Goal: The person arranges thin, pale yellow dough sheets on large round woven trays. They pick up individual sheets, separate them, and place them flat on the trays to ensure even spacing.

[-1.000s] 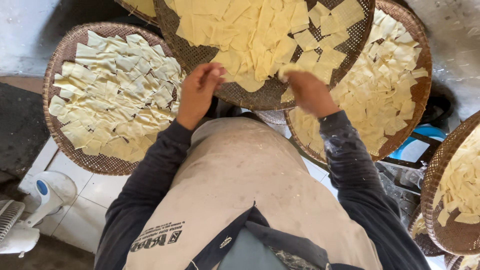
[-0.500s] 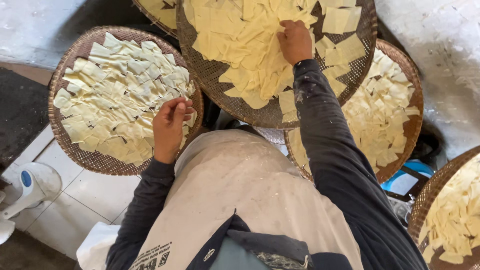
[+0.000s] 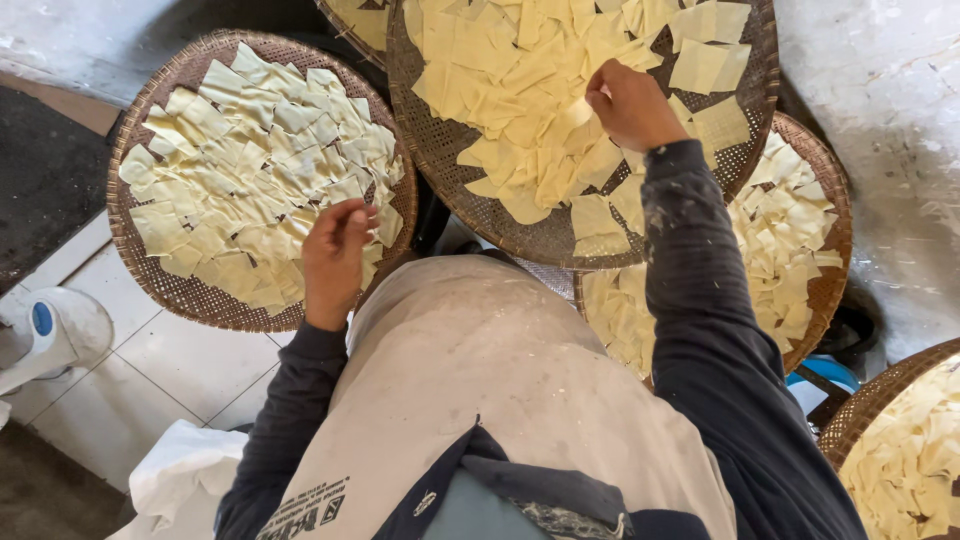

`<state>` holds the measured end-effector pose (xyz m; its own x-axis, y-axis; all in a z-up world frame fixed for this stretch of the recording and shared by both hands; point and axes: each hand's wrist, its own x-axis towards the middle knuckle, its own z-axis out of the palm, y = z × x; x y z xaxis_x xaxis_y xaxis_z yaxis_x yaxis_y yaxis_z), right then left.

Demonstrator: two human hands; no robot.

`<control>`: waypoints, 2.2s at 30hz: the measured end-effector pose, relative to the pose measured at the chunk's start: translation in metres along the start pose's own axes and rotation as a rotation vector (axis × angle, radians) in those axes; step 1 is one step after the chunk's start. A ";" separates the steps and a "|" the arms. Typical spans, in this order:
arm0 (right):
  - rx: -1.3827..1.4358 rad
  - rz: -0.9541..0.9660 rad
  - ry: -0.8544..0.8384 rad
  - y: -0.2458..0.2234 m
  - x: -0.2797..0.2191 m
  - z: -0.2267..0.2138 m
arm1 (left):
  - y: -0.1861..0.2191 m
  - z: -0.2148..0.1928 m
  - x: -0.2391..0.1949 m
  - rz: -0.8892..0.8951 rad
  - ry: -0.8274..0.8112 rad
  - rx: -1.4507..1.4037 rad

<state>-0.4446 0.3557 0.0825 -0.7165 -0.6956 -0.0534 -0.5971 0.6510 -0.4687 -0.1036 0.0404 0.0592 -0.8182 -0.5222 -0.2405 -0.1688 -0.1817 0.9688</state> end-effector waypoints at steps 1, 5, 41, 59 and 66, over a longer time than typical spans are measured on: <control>0.025 0.034 -0.014 -0.012 -0.008 -0.011 | 0.005 0.007 0.004 0.067 -0.061 0.060; 0.215 0.139 -0.016 -0.065 -0.032 -0.044 | 0.034 0.049 0.023 0.339 -0.301 0.322; 1.123 0.308 0.137 -0.200 -0.074 0.052 | 0.043 0.089 0.032 -0.121 -0.533 -0.406; 0.291 0.227 0.224 -0.153 0.015 0.117 | -0.001 0.029 0.047 -0.086 -0.212 -0.263; 0.069 0.126 0.325 -0.098 -0.021 0.104 | -0.014 -0.011 0.030 -0.073 -0.105 -0.187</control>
<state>-0.3341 0.2747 0.0381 -0.8668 -0.4712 0.1634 -0.4791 0.6959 -0.5350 -0.1196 0.0177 0.0374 -0.8619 -0.4141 -0.2926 -0.1331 -0.3720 0.9186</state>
